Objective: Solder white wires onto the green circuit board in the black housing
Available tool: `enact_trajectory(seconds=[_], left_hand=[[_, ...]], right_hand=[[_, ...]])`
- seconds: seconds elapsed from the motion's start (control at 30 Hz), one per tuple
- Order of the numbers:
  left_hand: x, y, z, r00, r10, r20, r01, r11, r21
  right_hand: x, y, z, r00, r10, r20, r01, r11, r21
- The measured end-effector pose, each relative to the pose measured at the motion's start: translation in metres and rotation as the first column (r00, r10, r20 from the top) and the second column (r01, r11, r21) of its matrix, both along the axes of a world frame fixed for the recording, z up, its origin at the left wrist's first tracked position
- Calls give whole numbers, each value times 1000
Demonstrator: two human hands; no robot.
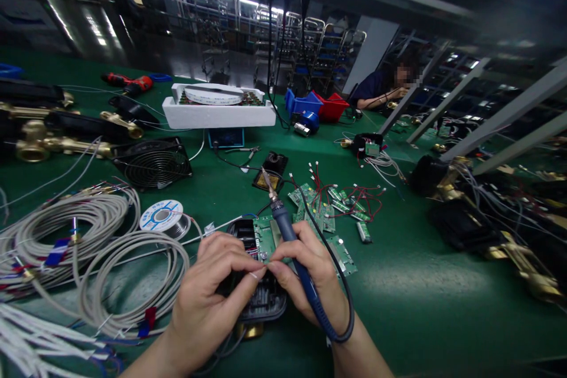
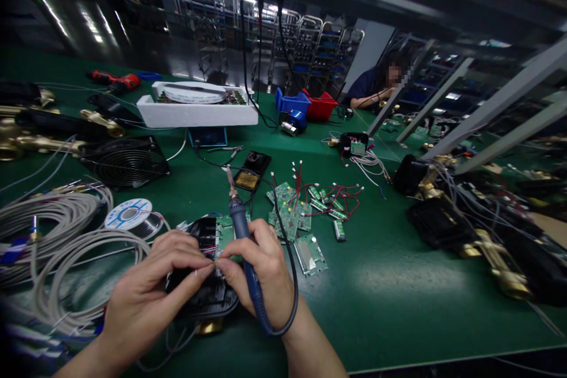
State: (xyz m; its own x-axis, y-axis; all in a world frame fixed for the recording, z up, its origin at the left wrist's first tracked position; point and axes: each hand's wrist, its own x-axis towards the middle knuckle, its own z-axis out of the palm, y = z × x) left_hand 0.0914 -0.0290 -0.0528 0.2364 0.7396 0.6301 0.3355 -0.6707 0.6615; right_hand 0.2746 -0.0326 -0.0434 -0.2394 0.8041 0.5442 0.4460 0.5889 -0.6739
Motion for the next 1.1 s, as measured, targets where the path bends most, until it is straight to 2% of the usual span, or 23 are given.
enact_trajectory(seconds=[0.17, 0.37, 0.43, 0.53, 0.63, 0.7, 0.8, 0.9, 0.97, 1.03, 1.1], left_hand=[[1, 1, -1, 999, 6, 44, -1, 993, -120], [-1, 1, 0, 998, 48, 26, -44, 989, -140], [-4, 3, 0, 999, 40, 20, -36, 986, -164], [-9, 6, -2, 999, -32, -4, 30, 971, -237], [-12, 7, -5, 997, -68, -37, 55, 957, -284], [-12, 7, -7, 996, -74, -49, 57, 957, -286], [-12, 6, -9, 996, -74, -51, 57, 961, -269], [-12, 5, -11, 997, -72, -39, 59, 962, -267], [-12, 5, -11, 997, -75, -34, 63, 961, -269], [-12, 4, -12, 997, -74, -34, 62, 962, -265], [-12, 4, -13, 996, -73, -41, 60, 963, -261]], right_hand=[[-4, -4, 0, 1000, -21, 7, 21, 1000, -1], [-3, -3, 1, 986, -164, 28, 162, 984, 72], [4, 0, 2, 982, -183, -46, 186, 981, 55], [17, 2, 7, 954, -159, -253, 160, 987, -19], [25, 2, 11, 866, -124, -484, 90, 992, -93], [29, 2, 12, 789, -112, -604, 67, 993, -98], [32, 5, 9, 652, -186, -735, 194, 978, -74], [34, 9, 3, 457, -331, -826, 382, 911, -154], [33, 11, 1, 350, -387, -853, 448, 869, -211], [31, 11, 1, 308, -385, -870, 453, 864, -222], [29, 10, 1, 320, -356, -878, 434, 879, -198]])
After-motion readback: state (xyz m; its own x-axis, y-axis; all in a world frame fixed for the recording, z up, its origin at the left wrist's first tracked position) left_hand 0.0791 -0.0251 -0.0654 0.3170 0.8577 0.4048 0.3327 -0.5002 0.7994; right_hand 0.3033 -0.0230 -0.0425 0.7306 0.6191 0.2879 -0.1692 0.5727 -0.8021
